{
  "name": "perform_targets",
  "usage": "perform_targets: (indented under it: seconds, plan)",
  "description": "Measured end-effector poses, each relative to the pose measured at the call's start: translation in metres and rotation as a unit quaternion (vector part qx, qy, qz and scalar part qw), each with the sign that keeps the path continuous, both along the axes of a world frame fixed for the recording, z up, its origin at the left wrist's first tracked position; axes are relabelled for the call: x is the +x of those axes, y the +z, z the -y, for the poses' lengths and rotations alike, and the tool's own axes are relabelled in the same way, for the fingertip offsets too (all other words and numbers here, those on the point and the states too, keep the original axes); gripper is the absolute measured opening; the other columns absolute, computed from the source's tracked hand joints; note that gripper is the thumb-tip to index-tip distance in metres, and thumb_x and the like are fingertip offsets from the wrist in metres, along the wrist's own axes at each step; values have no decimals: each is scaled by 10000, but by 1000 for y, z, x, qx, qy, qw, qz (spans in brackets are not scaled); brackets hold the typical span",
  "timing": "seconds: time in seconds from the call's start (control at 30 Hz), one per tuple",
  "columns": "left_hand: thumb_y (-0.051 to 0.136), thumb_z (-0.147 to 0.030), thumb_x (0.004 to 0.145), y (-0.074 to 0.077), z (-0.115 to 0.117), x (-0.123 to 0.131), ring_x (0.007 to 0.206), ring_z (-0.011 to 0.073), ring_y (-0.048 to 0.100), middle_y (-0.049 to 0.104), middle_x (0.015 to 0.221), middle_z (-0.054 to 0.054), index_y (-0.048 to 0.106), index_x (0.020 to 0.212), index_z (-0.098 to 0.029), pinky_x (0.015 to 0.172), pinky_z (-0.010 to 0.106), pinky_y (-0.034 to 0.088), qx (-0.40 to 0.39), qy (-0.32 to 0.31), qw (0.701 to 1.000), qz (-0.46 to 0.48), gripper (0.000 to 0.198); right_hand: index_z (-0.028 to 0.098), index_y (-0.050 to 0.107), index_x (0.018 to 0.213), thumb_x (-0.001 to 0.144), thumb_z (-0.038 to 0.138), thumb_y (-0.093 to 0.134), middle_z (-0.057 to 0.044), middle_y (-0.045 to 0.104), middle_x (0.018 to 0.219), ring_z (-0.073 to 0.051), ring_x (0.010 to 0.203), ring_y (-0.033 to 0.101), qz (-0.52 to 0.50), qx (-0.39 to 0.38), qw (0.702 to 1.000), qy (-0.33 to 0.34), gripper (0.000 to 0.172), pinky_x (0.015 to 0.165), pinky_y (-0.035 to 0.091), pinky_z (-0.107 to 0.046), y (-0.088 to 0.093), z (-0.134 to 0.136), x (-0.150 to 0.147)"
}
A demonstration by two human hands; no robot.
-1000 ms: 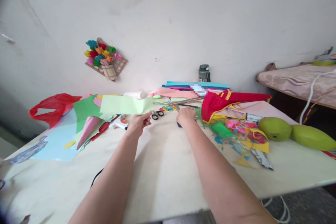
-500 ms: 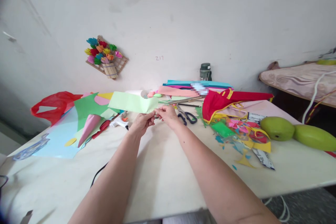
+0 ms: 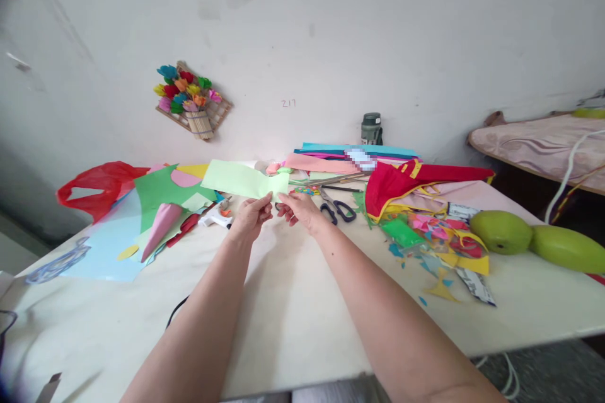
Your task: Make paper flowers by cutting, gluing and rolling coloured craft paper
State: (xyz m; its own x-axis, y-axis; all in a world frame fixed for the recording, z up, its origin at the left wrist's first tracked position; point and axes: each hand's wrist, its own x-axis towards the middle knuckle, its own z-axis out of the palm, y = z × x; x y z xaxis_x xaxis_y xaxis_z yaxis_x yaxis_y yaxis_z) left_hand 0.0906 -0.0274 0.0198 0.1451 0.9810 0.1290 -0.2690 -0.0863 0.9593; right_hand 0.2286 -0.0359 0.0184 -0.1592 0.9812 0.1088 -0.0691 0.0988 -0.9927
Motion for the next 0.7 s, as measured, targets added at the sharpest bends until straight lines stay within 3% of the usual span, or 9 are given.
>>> perform_targets:
  seconds: [0.2,0.3,0.4,0.53,0.7]
  plan:
    - [699,-370,567,2,0,1,338,17,289,416,416,-52,407,481,-150,431,195,345,-20,76,996,31,376,122,539,551,657,323,607,4,548,464,-45,341,401,-21,45,999,-1,237,337,310,-176,-1,2,-7]
    - [706,-365,559,3,0,3,333,13,273,401,411,-66,396,501,-154,413,186,331,-22,75,995,67,379,123,539,537,653,333,601,19,519,440,-39,321,371,-43,34,998,-6,247,314,262,-177,-1,3,-12]
    - [685,-415,573,2,-1,3,334,17,296,416,411,-58,428,521,-149,414,187,343,-15,94,995,44,374,125,556,565,647,341,600,46,469,403,-34,300,327,-44,10,998,-40,235,302,216,-181,0,5,-16]
    - [578,-512,643,0,-8,0,352,42,371,484,444,-29,515,643,-139,437,201,390,-13,180,984,13,378,132,560,555,653,335,589,51,441,379,-35,299,303,-10,12,994,-112,228,314,204,-191,0,6,-17]
    - [565,-444,662,-3,-13,-3,401,50,422,531,521,-20,504,689,-149,462,205,425,-3,223,974,27,303,147,556,551,646,360,585,41,457,399,-49,333,326,0,22,987,-157,235,337,225,-199,-3,3,-15]
